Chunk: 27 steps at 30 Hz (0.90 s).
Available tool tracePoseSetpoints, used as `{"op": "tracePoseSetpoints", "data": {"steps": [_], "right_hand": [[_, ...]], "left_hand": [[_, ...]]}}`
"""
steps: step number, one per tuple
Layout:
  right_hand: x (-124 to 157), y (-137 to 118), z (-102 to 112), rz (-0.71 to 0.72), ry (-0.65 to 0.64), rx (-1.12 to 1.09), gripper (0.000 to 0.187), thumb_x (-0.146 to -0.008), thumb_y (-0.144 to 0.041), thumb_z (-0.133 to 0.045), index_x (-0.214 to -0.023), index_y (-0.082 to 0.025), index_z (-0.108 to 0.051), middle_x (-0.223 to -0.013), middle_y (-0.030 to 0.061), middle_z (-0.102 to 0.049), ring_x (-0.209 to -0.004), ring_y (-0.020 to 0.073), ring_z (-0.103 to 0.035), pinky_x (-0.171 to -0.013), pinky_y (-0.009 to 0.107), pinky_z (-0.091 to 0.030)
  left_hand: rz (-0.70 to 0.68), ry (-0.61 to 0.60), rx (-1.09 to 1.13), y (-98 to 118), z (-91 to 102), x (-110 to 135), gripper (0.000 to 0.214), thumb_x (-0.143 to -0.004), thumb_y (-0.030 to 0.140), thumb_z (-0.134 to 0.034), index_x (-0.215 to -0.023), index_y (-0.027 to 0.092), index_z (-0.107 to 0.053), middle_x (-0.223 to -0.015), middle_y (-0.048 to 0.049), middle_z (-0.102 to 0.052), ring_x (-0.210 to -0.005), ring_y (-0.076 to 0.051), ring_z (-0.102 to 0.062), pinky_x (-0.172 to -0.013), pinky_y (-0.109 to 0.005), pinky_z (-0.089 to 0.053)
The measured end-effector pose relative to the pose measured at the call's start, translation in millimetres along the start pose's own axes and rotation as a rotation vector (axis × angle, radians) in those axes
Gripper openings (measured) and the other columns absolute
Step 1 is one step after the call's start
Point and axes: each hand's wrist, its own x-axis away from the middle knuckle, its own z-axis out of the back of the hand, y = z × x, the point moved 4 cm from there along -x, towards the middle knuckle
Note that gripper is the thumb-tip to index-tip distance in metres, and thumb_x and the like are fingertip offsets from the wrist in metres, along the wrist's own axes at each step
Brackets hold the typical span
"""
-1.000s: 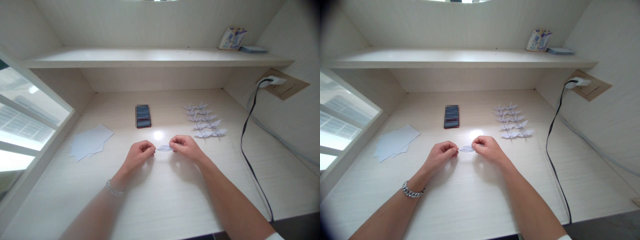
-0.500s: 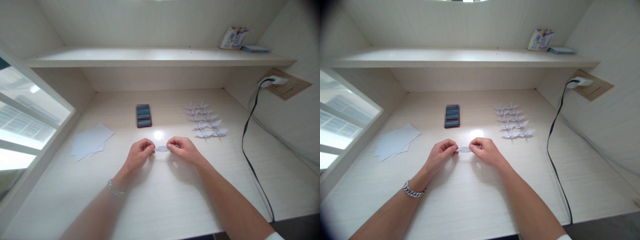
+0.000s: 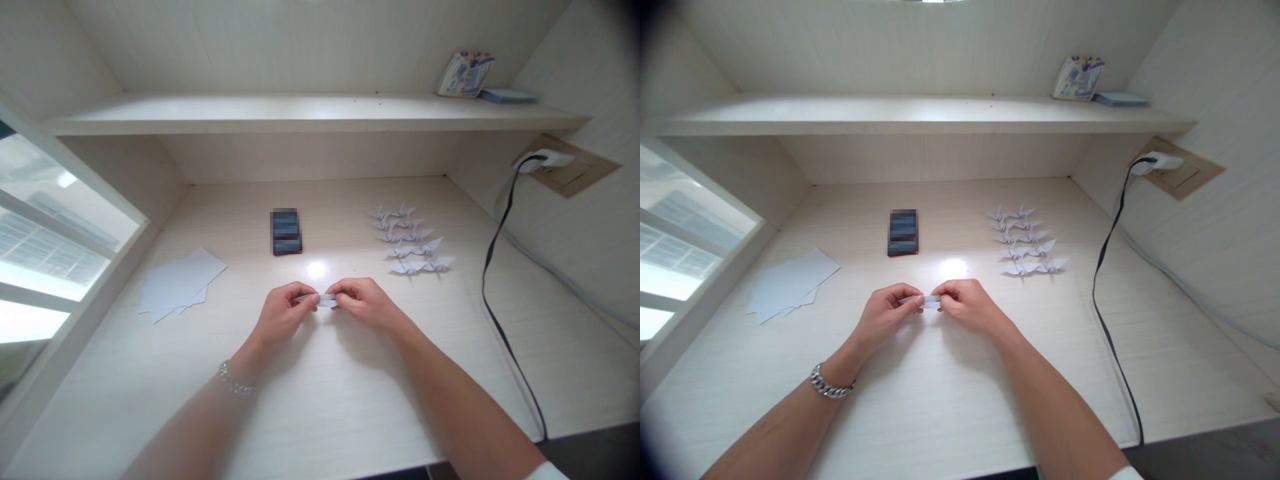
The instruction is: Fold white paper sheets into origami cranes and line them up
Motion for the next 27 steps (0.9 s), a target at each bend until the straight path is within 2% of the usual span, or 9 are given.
{"op": "tracePoseSetpoints", "data": {"steps": [4, 9, 14, 18, 22, 27], "right_hand": [[0, 0, -2, -0.016, -0.02, -0.072, 0.021, -0.077, -0.016, -0.05, -0.085, -0.018, -0.069, -0.08, 0.0019, -0.068, -0.07, 0.0133, -0.058, -0.061, 0.023, -0.04], [0, -1, -7, -0.028, -0.002, -0.094, 0.017, -0.081, -0.026, -0.053, -0.075, -0.016, -0.066, -0.069, 0.0012, -0.064, -0.064, 0.0124, -0.054, -0.057, 0.023, -0.038], [-5, 14, -14, -0.147, 0.147, -0.395, 0.018, -0.078, -0.032, -0.057, -0.074, -0.016, -0.064, -0.066, 0.0011, -0.061, -0.06, 0.0131, -0.055, -0.057, 0.024, -0.042], [-8, 21, -22, -0.169, 0.254, -0.615, 0.022, -0.077, -0.037, -0.06, -0.078, -0.016, -0.065, -0.072, 0.0034, -0.064, -0.066, 0.0152, -0.059, -0.061, 0.026, -0.046], [-7, 19, -24, -0.144, 0.253, -0.558, 0.023, -0.077, -0.037, -0.06, -0.077, -0.016, -0.068, -0.073, 0.0039, -0.065, -0.066, 0.015, -0.058, -0.061, 0.026, -0.045], [-7, 16, -23, -0.122, 0.184, -0.441, 0.018, -0.076, -0.031, -0.06, -0.073, -0.016, -0.069, -0.071, 0.0027, -0.066, -0.066, 0.0146, -0.058, -0.062, 0.025, -0.044]], "left_hand": [[0.015, -0.019, -0.009, -1, 0.1, 1, 0.021, -0.078, 0.035, -0.06, -0.08, 0.015, -0.067, -0.075, -0.0055, -0.067, -0.069, -0.016, -0.062, -0.064, -0.025, -0.048], [0.049, -0.052, 0.133, -5, -2.6, -2, 0.022, -0.078, 0.036, -0.06, -0.081, 0.015, -0.067, -0.079, -0.0061, -0.067, -0.07, -0.016, -0.063, -0.066, -0.027, -0.05], [0.092, 0.126, 0.386, -12, -0.1, -5, 0.026, -0.078, 0.035, -0.061, -0.095, 0.016, -0.063, -0.082, -0.0061, -0.067, -0.072, -0.016, -0.064, -0.062, -0.026, -0.049], [0.068, 0.087, 0.327, -9, -4.0, -5, 0.025, -0.075, 0.033, -0.065, -0.091, 0.014, -0.065, -0.086, -0.0081, -0.068, -0.076, -0.017, -0.063, -0.066, -0.026, -0.048], [0.052, 0.083, 0.219, -7, -4.1, -5, 0.02, -0.076, 0.033, -0.064, -0.078, 0.013, -0.065, -0.075, -0.0055, -0.067, -0.068, -0.014, -0.06, -0.065, -0.024, -0.047], [0.056, 0.117, 0.275, -12, -3.4, -5, 0.018, -0.078, 0.032, -0.061, -0.08, 0.015, -0.063, -0.074, -0.003, -0.065, -0.065, -0.013, -0.058, -0.062, -0.024, -0.047]]}}
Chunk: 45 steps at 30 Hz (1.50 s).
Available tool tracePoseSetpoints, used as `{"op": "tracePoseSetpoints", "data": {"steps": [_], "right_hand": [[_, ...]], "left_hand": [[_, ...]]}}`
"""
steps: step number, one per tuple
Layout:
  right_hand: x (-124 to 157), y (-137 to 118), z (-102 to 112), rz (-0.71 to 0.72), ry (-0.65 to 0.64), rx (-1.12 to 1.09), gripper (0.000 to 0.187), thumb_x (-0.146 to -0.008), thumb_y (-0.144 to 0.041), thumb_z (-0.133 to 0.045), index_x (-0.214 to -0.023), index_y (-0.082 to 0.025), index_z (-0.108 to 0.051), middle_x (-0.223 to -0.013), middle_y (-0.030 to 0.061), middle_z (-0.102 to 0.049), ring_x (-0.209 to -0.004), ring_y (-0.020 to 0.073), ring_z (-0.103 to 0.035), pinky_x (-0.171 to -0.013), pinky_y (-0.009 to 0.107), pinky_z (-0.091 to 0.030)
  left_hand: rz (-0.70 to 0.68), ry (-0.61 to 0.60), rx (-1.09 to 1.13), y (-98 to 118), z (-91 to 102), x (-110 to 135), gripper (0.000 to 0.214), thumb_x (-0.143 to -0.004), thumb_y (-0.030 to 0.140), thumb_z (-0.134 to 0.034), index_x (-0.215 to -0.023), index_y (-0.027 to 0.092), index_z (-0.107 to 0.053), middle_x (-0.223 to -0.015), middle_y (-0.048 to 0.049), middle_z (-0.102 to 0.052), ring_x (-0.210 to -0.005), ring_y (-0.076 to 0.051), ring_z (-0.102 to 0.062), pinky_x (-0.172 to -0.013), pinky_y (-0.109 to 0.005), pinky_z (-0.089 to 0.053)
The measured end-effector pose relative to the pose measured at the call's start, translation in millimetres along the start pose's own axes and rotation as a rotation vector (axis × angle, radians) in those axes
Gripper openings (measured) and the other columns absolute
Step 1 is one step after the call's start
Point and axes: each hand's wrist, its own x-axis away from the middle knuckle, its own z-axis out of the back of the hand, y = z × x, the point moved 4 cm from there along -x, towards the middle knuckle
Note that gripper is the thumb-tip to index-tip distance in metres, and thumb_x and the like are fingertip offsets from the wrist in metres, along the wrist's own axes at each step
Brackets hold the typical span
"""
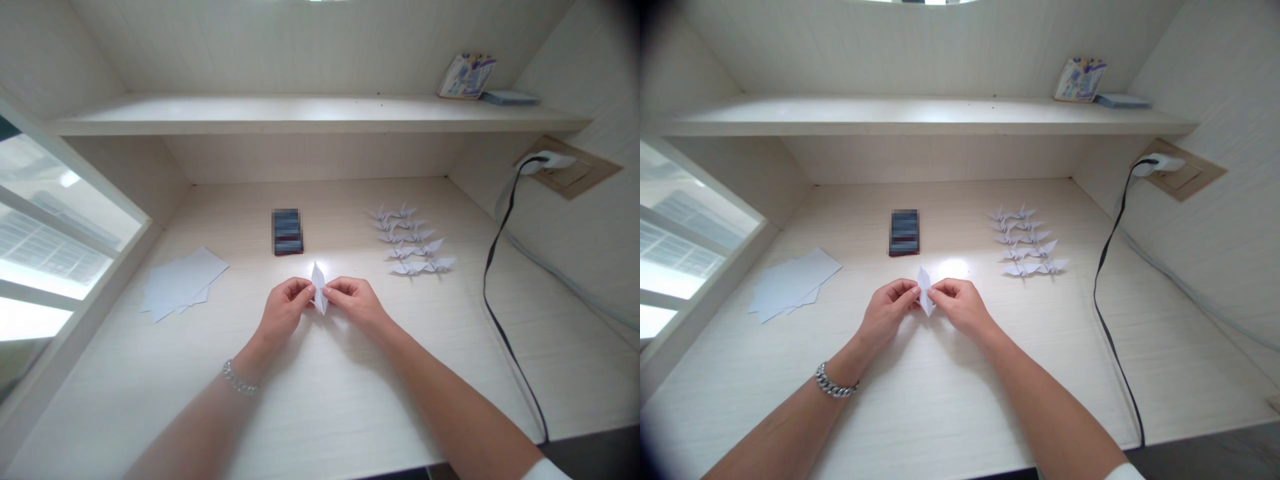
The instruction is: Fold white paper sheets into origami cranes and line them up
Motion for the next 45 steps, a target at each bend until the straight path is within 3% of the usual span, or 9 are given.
{"op": "tracePoseSetpoints", "data": {"steps": [10, 19, 26, 45], "right_hand": [[-2, 4, -2, -0.01, -0.007, -0.085, 0.021, -0.078, -0.035, -0.058, -0.077, -0.015, -0.065, -0.071, 0.0037, -0.066, -0.062, 0.0145, -0.059, -0.061, 0.027, -0.046], [2, 0, 0, 0.045, 0.197, -0.014, 0.015, -0.073, -0.03, -0.064, -0.08, -0.016, -0.065, -0.075, 0.0049, -0.067, -0.068, 0.0168, -0.062, -0.064, 0.028, -0.049], [4, -7, 1, 0.056, 0.217, 0.076, 0.016, -0.072, -0.031, -0.065, -0.077, -0.016, -0.066, -0.078, 0.0058, -0.068, -0.071, 0.0173, -0.062, -0.063, 0.027, -0.048], [5, -9, -1, 0.062, 0.211, 0.082, 0.015, -0.072, -0.031, -0.064, -0.075, -0.016, -0.066, -0.074, 0.0048, -0.067, -0.068, 0.0163, -0.061, -0.062, 0.027, -0.048]], "left_hand": [[-0.05, -0.017, -0.128, -1, -3.7, 2, 0.021, -0.08, 0.035, -0.058, -0.082, 0.014, -0.062, -0.071, -0.0027, -0.064, -0.064, -0.013, -0.058, -0.061, -0.024, -0.047], [-0.098, 0.093, -0.162, 2, -1.1, 3, 0.021, -0.078, 0.033, -0.06, -0.088, 0.015, -0.062, -0.081, -0.0047, -0.066, -0.069, -0.015, -0.061, -0.064, -0.027, -0.05], [-0.121, 0.136, -0.115, 4, -1.7, 4, 0.02, -0.077, 0.032, -0.062, -0.089, 0.016, -0.06, -0.084, -0.0044, -0.066, -0.076, -0.016, -0.063, -0.071, -0.029, -0.051], [-0.118, 0.173, -0.191, 7, 0.9, 6, 0.022, -0.075, 0.035, -0.064, -0.086, 0.016, -0.064, -0.083, -0.0059, -0.069, -0.074, -0.017, -0.064, -0.068, -0.029, -0.051]]}}
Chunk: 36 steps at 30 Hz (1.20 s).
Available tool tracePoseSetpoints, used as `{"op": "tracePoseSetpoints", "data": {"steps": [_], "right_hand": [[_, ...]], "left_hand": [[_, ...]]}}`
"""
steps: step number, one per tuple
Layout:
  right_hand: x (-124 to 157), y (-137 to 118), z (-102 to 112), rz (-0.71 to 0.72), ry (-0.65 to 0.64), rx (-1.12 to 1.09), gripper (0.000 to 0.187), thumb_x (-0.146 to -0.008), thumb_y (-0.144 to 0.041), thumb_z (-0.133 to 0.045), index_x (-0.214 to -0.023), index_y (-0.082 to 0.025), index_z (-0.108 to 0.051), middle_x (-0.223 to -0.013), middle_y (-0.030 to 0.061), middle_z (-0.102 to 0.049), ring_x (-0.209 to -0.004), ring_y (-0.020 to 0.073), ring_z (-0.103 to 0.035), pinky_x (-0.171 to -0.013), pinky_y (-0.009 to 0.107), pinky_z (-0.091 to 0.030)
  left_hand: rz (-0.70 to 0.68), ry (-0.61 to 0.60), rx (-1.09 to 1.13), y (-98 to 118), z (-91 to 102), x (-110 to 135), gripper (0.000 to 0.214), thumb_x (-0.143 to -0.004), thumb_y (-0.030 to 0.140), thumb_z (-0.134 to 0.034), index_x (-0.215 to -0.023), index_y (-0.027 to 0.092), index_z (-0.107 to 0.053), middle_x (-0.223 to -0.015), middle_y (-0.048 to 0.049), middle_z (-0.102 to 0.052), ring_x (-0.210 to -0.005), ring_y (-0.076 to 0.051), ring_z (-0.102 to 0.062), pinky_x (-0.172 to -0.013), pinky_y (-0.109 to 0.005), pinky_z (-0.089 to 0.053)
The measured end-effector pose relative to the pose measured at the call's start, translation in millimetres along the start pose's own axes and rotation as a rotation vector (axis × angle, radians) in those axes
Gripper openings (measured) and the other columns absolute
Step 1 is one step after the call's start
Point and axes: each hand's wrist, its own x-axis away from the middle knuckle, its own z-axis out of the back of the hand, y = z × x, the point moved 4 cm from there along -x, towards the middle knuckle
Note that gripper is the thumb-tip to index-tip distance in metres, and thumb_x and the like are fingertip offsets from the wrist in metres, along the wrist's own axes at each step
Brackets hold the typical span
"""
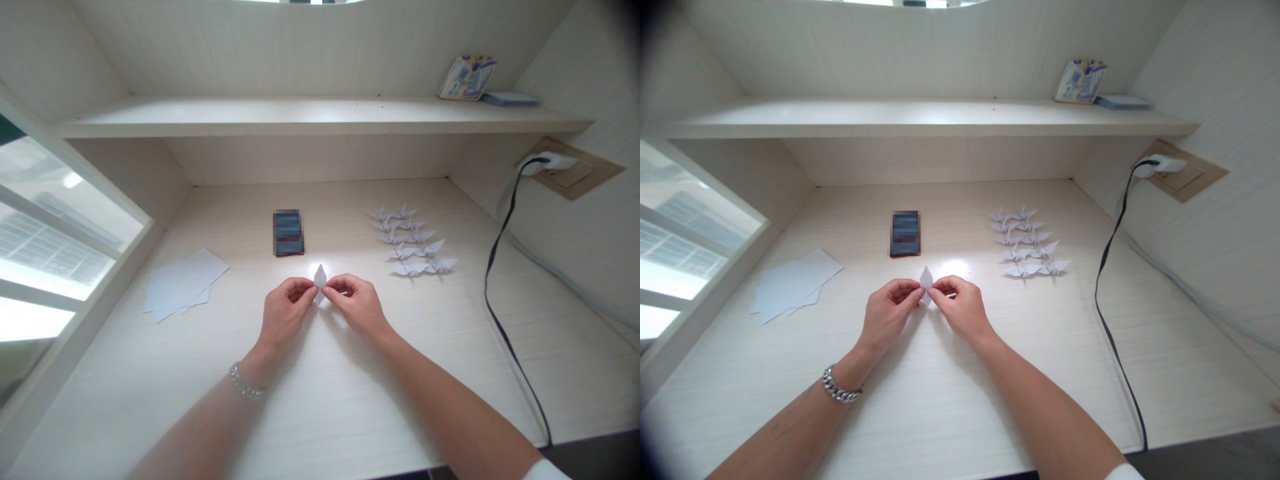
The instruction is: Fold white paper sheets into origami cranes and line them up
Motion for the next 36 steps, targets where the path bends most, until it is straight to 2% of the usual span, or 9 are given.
{"op": "tracePoseSetpoints", "data": {"steps": [10, 21, 26, 36], "right_hand": [[1, -3, -1, 0.008, 0.004, 0.011, 0.014, -0.073, -0.029, -0.062, -0.077, -0.016, -0.066, -0.077, 0.006, -0.068, -0.07, 0.0177, -0.062, -0.064, 0.029, -0.05], [5, -11, -2, 0.108, 0.067, 0.149, 0.011, -0.076, -0.023, -0.057, -0.078, -0.019, -0.067, -0.076, 0.0037, -0.069, -0.068, 0.0174, -0.064, -0.068, 0.028, -0.051], [6, -12, -3, 0.158, 0.078, 0.125, 0.014, -0.077, -0.021, -0.056, -0.083, -0.019, -0.069, -0.081, 0.0045, -0.07, -0.071, 0.0178, -0.065, -0.07, 0.029, -0.052], [6, -9, -4, 0.184, 0.041, 0.119, 0.02, -0.081, -0.023, -0.056, -0.093, -0.022, -0.071, -0.09, 0.0052, -0.071, -0.079, 0.0198, -0.065, -0.073, 0.031, -0.051]], "left_hand": [[-0.088, 0.039, -0.152, 12, -0.4, 3, 0.017, -0.078, 0.032, -0.06, -0.083, 0.017, -0.065, -0.085, -0.0051, -0.065, -0.08, -0.017, -0.062, -0.072, -0.029, -0.051], [-0.178, 0.017, -0.278, 18, -4.5, 6, 0.014, -0.079, 0.028, -0.057, -0.086, 0.019, -0.066, -0.085, -0.0049, -0.067, -0.077, -0.017, -0.062, -0.071, -0.028, -0.049], [-0.179, 0.025, -0.257, 19, -4.3, 7, 0.014, -0.079, 0.028, -0.058, -0.087, 0.019, -0.067, -0.086, -0.0049, -0.069, -0.077, -0.018, -0.063, -0.074, -0.029, -0.05], [-0.282, 0.003, -0.295, 19, -2.9, 6, 0.017, -0.08, 0.024, -0.058, -0.091, 0.022, -0.071, -0.094, -0.006, -0.07, -0.086, -0.019, -0.064, -0.08, -0.031, -0.05]]}}
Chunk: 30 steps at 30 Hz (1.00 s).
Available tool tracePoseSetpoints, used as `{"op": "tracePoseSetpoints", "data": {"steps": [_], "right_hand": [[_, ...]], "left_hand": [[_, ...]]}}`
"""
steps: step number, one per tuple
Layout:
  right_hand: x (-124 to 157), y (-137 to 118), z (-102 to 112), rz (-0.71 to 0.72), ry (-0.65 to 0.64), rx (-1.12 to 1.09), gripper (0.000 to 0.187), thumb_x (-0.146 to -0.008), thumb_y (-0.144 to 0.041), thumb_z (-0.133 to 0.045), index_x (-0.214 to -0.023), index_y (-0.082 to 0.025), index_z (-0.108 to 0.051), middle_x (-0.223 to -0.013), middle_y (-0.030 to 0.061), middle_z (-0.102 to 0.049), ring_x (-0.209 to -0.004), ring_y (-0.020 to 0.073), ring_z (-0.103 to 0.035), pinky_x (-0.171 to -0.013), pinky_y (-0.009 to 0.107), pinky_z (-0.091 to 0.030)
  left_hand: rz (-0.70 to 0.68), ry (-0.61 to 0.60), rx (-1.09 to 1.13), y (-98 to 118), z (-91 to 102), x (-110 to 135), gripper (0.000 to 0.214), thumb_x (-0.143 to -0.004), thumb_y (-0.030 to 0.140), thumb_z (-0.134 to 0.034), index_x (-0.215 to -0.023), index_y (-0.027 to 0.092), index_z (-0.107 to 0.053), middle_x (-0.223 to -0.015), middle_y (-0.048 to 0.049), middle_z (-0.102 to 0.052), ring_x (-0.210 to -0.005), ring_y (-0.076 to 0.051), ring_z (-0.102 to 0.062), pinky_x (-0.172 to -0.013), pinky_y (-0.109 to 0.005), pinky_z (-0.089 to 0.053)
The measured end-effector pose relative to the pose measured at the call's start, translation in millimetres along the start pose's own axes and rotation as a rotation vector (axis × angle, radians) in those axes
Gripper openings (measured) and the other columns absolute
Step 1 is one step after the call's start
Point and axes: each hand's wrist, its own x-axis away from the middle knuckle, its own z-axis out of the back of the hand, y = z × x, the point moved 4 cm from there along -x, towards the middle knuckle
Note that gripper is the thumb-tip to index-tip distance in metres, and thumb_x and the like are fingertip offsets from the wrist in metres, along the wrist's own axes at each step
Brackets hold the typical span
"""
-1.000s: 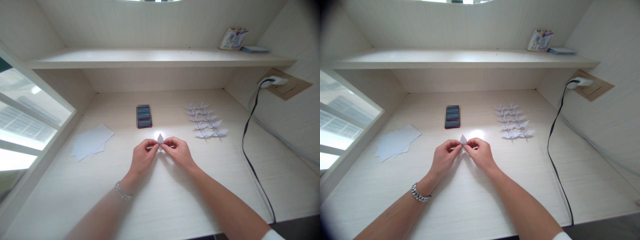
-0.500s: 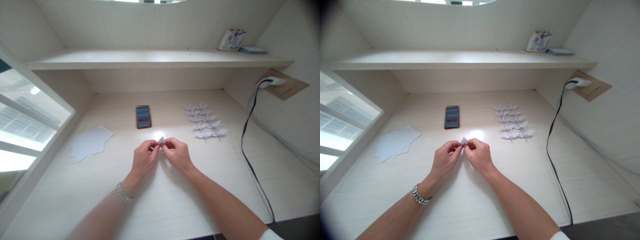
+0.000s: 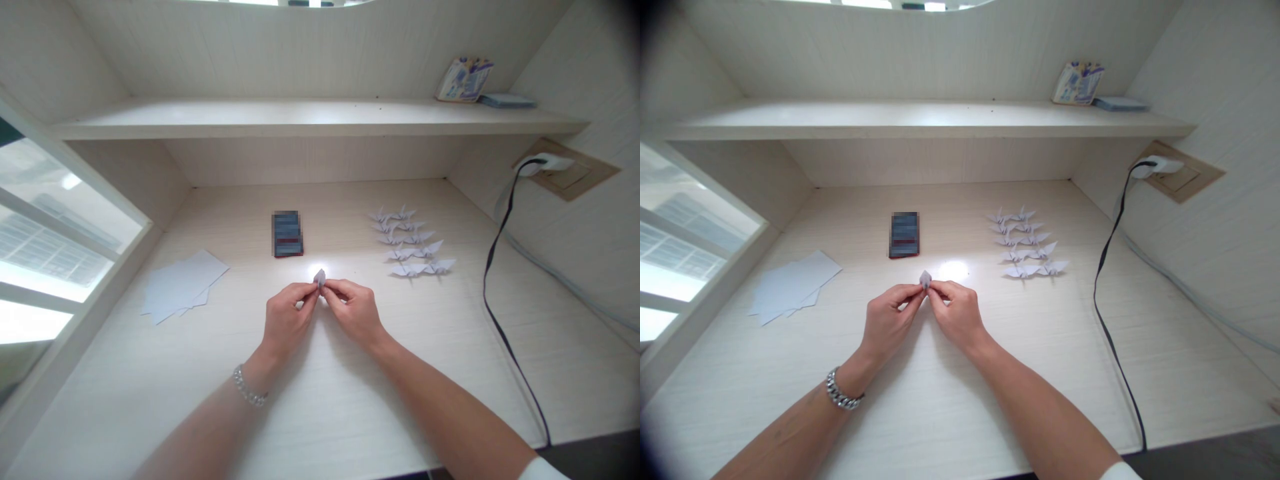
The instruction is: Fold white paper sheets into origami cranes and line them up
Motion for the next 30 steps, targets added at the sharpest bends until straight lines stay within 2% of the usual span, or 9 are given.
{"op": "tracePoseSetpoints", "data": {"steps": [10, 14, 19, 30], "right_hand": [[-4.2, 8.4, 1.5, -0.154, 0.008, -0.222, 0.018, -0.074, -0.029, -0.065, -0.088, -0.018, -0.073, -0.087, 0.0057, -0.073, -0.081, 0.0216, -0.067, -0.076, 0.032, -0.051], [-2.6, 6.4, -0.8, -0.141, -0.017, -0.225, 0.019, -0.077, -0.027, -0.062, -0.09, -0.018, -0.073, -0.087, 0.0061, -0.073, -0.08, 0.021, -0.067, -0.075, 0.031, -0.052], [-0.2, 4.5, -1.6, -0.129, -0.017, -0.192, 0.021, -0.078, -0.027, -0.06, -0.093, -0.018, -0.072, -0.088, 0.0059, -0.073, -0.08, 0.0203, -0.067, -0.075, 0.03, -0.051], [-0.7, 5.0, -2.1, -0.135, -0.014, -0.195, 0.02, -0.077, -0.027, -0.063, -0.091, -0.018, -0.073, -0.089, 0.0061, -0.073, -0.082, 0.0212, -0.067, -0.077, 0.031, -0.051]], "left_hand": [[-0.078, -0.042, -0.013, 5.1, -2.1, 0.5, 0.023, -0.082, 0.016, -0.054, -0.095, 0.025, -0.07, -0.093, -0.0048, -0.068, -0.087, -0.018, -0.062, -0.08, -0.029, -0.049], [-0.07, 0.023, -0.018, 4.4, 0.7, 0.6, 0.018, -0.08, 0.019, -0.057, -0.091, 0.023, -0.071, -0.093, -0.005, -0.069, -0.086, -0.018, -0.063, -0.08, -0.03, -0.05], [-0.069, 0.075, -0.11, 4.2, 1.3, 1.0, 0.018, -0.08, 0.02, -0.057, -0.094, 0.021, -0.069, -0.093, -0.0048, -0.07, -0.083, -0.017, -0.065, -0.078, -0.029, -0.051], [-0.151, 0.118, -0.137, 3.6, -0.9, 2.3, 0.016, -0.08, 0.016, -0.058, -0.09, 0.019, -0.069, -0.09, -0.0042, -0.069, -0.082, -0.015, -0.064, -0.077, -0.028, -0.051]]}}
